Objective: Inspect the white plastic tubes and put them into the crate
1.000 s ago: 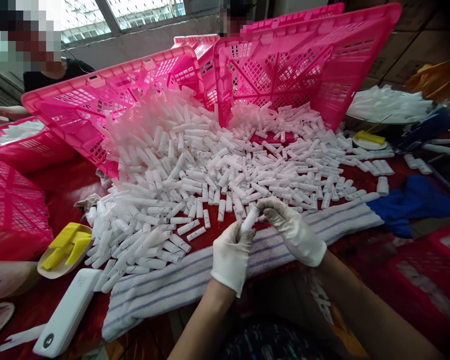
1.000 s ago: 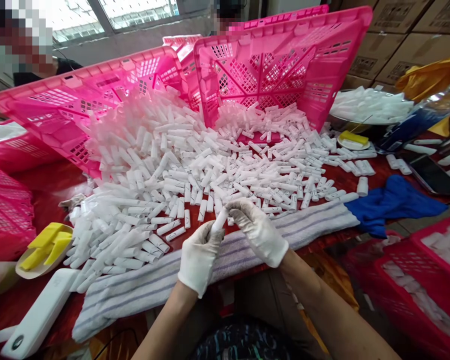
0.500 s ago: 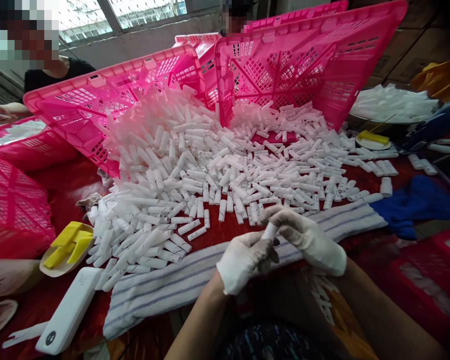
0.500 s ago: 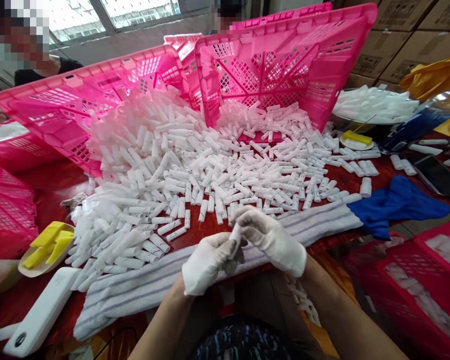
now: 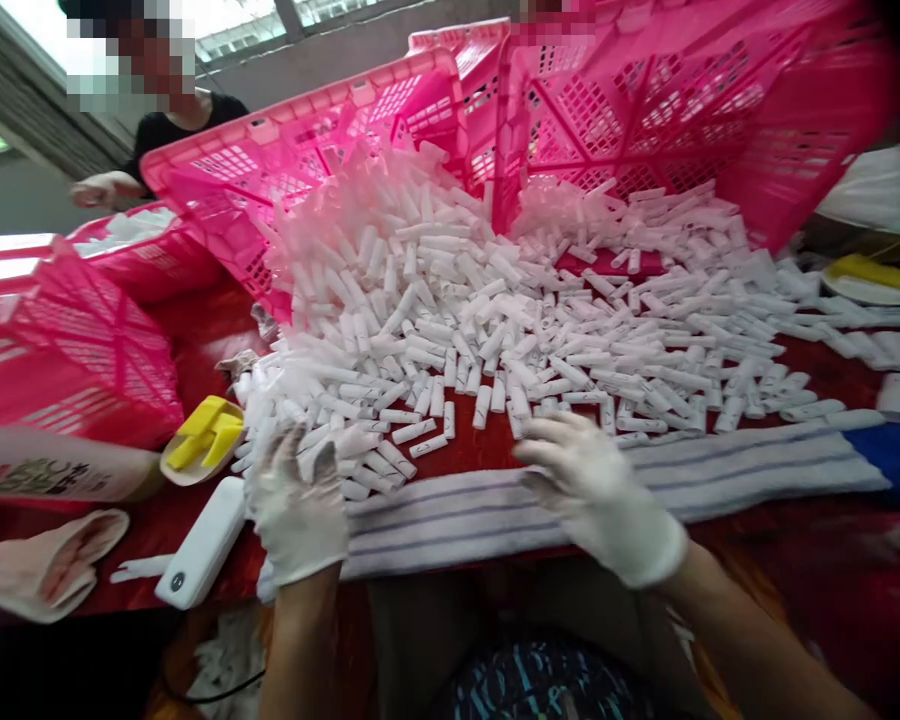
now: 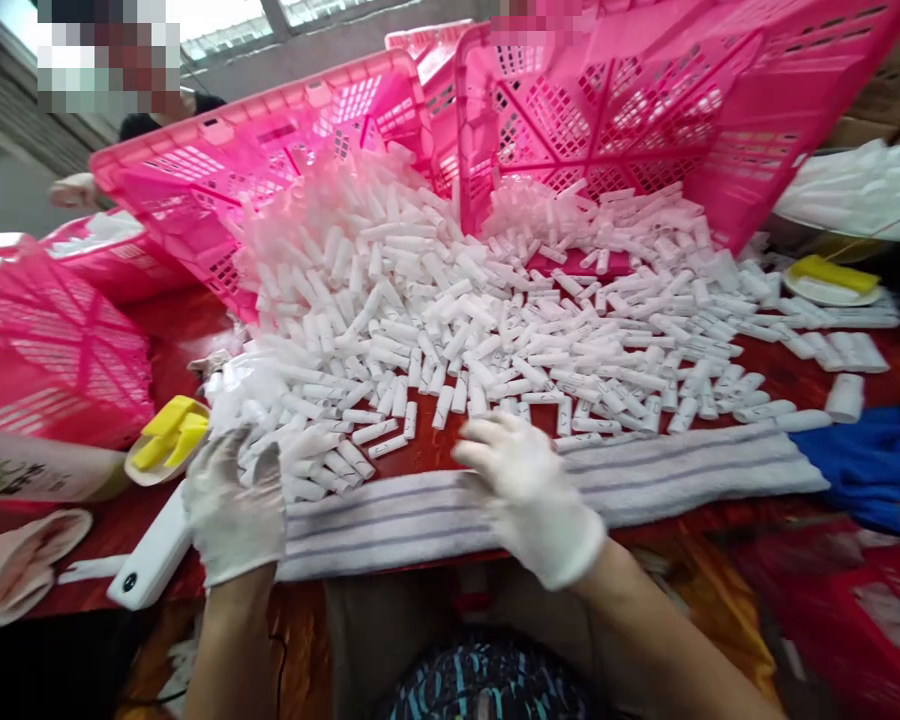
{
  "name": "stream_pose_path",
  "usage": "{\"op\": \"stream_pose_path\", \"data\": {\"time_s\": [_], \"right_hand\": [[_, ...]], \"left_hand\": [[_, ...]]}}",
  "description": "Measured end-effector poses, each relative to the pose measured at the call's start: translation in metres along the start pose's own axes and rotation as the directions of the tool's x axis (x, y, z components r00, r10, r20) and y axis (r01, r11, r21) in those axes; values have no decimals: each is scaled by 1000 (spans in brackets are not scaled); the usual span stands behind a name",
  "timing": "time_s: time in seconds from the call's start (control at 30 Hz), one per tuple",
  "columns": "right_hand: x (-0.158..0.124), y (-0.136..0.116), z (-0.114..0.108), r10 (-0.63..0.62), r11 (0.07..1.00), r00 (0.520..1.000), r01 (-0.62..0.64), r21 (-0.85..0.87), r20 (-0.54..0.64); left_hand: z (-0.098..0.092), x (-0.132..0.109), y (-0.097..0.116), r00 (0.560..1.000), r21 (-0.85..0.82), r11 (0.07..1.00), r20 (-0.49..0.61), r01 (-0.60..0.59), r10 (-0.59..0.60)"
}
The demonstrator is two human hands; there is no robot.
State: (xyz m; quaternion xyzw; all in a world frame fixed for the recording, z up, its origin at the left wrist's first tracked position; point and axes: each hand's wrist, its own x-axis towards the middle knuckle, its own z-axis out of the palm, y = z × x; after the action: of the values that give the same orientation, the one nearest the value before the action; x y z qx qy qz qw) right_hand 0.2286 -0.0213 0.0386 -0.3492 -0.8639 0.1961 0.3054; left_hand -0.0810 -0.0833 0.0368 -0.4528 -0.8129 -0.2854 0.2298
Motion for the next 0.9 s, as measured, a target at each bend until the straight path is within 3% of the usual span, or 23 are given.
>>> {"op": "stream_pose_path", "data": {"time_s": [0.07, 0.13, 0.23, 0.3, 0.43, 0.63, 0.8, 0.9], "right_hand": [[47, -21, 38, -161, 983, 975, 172, -67, 152], [81, -36, 70, -255, 946, 922, 300, -122, 291], [103, -35, 99, -226, 915, 872, 343, -213, 435], [103, -22, 102, -174, 906, 864, 329, -268, 472], [86, 14, 82, -115, 879, 887, 300, -369, 448], [46, 56, 43, -165, 881, 943, 272, -387, 288], [33, 53, 38, -120, 880, 963, 216, -423, 242], [39, 43, 43, -46, 868, 968, 161, -470, 247]], "left_hand": [[-5, 0, -21, 994, 81, 993, -64, 91, -86], [-5, -5, -41, 990, 129, 982, 29, 137, -141], [4, -15, -60, 957, 169, 975, 225, 146, -182], [14, -19, -60, 931, 168, 978, 323, 122, -171], [31, -19, -40, 892, 99, 995, 446, 33, -74], [57, -28, 14, 871, -228, 973, 473, -21, 130], [77, -39, 66, 842, -349, 923, 438, -162, 314], [72, -39, 78, 831, -382, 886, 377, -264, 410]]}}
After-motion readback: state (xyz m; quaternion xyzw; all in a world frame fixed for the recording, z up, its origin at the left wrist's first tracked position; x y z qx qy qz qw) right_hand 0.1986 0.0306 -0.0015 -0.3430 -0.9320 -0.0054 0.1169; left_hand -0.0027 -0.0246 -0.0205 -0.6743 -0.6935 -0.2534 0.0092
